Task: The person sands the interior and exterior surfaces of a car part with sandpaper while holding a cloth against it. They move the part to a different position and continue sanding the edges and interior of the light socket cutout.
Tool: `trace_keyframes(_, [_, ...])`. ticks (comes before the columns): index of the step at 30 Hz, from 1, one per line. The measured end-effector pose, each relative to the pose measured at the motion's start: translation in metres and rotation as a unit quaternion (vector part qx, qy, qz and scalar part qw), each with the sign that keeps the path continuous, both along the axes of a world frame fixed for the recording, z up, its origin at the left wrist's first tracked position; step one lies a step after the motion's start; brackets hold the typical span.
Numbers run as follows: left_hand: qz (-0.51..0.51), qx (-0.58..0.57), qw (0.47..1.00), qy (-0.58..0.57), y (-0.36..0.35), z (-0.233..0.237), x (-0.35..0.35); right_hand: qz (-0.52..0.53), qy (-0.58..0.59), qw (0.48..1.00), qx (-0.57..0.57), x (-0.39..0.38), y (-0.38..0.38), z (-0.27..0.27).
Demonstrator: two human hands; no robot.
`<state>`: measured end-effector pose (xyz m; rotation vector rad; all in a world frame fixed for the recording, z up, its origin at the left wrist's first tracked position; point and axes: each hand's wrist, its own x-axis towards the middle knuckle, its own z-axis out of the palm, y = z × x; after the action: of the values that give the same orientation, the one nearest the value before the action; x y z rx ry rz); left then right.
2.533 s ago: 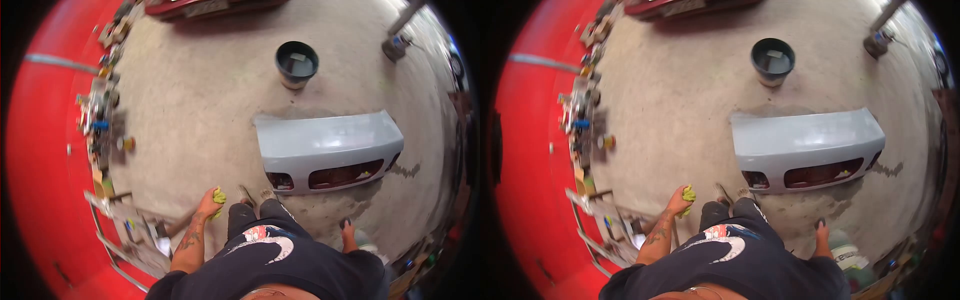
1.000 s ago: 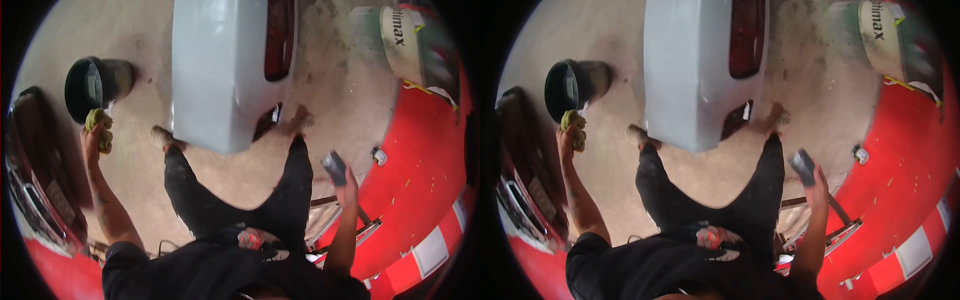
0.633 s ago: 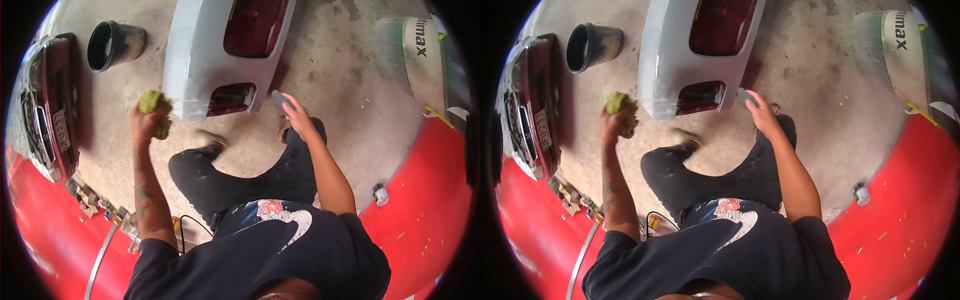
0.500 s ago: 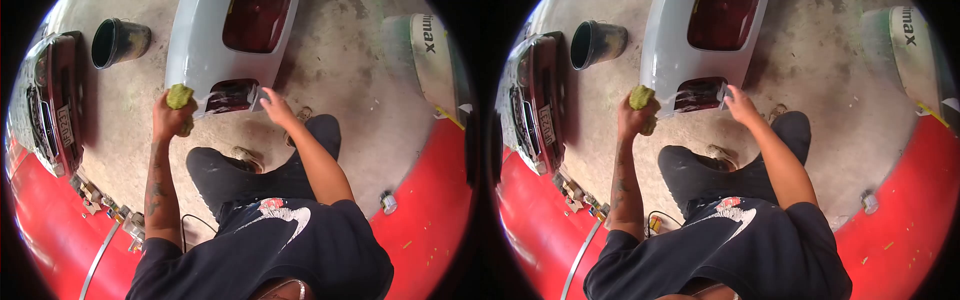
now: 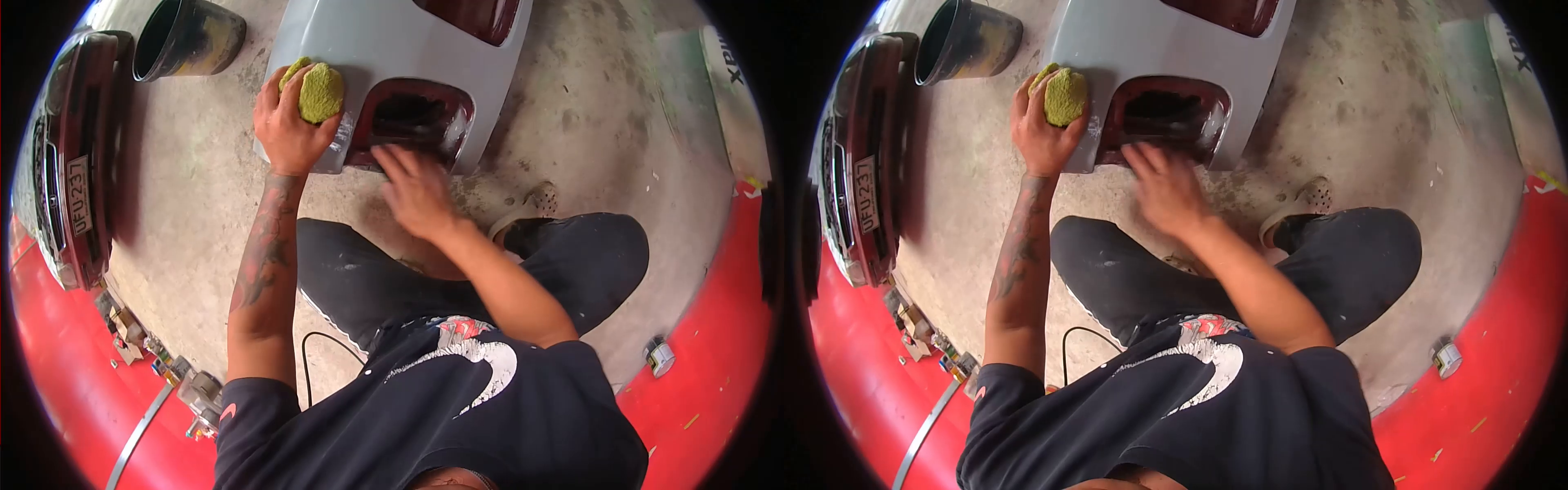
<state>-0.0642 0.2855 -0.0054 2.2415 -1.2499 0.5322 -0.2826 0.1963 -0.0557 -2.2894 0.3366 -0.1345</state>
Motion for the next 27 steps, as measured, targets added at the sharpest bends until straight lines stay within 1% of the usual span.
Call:
trace_keyframes(2, [-0.006, -0.013, 1.000, -0.005, 0.003, -0.005, 0.001, -0.092, 0.081, 0.989, 0.087, -0.024, -0.015, -0.039])
trace_keyframes(3, [0.000, -0.009, 1.000, -0.008, 0.004, -0.007, 0.001, -0.096, 0.081, 0.989, 0.080, -0.024, -0.008, -0.043])
trace_keyframes(5, [0.001, -0.012, 1.000, -0.013, 0.004, -0.006, 0.000, -0.129, 0.061, 0.989, -0.029, -0.013, 0.010, -0.042])
trace_keyframes(6, [0.002, -0.008, 1.000, -0.004, 0.004, -0.005, 0.000, -0.095, 0.025, 0.995, -0.010, 0.002, 0.025, -0.021])
trace_keyframes(8, [-0.002, -0.007, 1.000, 0.004, 0.003, -0.005, 0.002, -0.065, -0.028, 0.996, -0.055, 0.024, 0.064, 0.009])
trace_keyframes(9, [0.004, -0.009, 1.000, 0.006, 0.004, -0.006, 0.000, -0.071, -0.026, 0.996, -0.054, 0.019, 0.066, 0.004])
trace_keyframes(11, [0.001, -0.015, 1.000, 0.006, 0.002, -0.010, 0.004, -0.072, 0.006, 0.992, -0.107, 0.004, 0.060, -0.020])
trace_keyframes(12, [0.002, -0.022, 1.000, 0.003, 0.002, -0.012, 0.005, -0.148, 0.033, 0.985, -0.087, -0.011, 0.055, -0.035])
trace_keyframes(14, [0.005, -0.030, 1.000, 0.000, 0.003, -0.014, 0.007, -0.229, 0.093, 0.968, -0.053, -0.032, 0.050, -0.070])
trace_keyframes(15, [0.009, -0.032, 0.999, -0.004, 0.002, -0.015, 0.008, -0.251, 0.100, 0.961, -0.058, -0.021, 0.056, -0.063])
trace_keyframes(16, [0.014, -0.031, 0.999, -0.007, 0.002, -0.015, 0.007, -0.226, 0.052, 0.965, -0.124, -0.009, 0.067, -0.053])
trace_keyframes(18, [0.013, -0.033, 0.999, 0.001, 0.000, -0.016, 0.007, -0.119, 0.005, 0.990, -0.070, 0.017, 0.083, -0.009])
trace_keyframes(19, [0.014, -0.032, 0.999, 0.004, 0.001, -0.016, 0.007, -0.131, -0.010, 0.989, -0.063, 0.018, 0.086, -0.013])
trace_keyframes(20, [0.008, -0.032, 0.999, 0.005, 0.003, -0.017, 0.007, -0.137, -0.009, 0.989, -0.063, 0.010, 0.086, -0.029])
trace_keyframes(22, [0.010, -0.024, 1.000, -0.004, 0.002, -0.018, 0.009, -0.223, -0.030, 0.972, -0.071, -0.022, 0.068, -0.067])
trace_keyframes(23, [0.013, -0.026, 1.000, -0.004, 0.003, -0.018, 0.008, -0.265, 0.065, 0.962, -0.022, -0.035, 0.060, -0.069])
trace_keyframes(24, [0.020, -0.023, 1.000, -0.006, 0.001, -0.016, 0.007, -0.264, 0.063, 0.962, -0.023, -0.029, 0.061, -0.065])
trace_keyframes(26, [0.025, -0.014, 1.000, -0.006, 0.002, -0.016, 0.006, -0.236, 0.060, 0.963, -0.114, -0.005, 0.073, -0.041])
trace_keyframes(27, [0.025, -0.018, 1.000, -0.002, 0.001, -0.016, 0.006, -0.206, 0.038, 0.973, -0.094, 0.012, 0.083, -0.024])
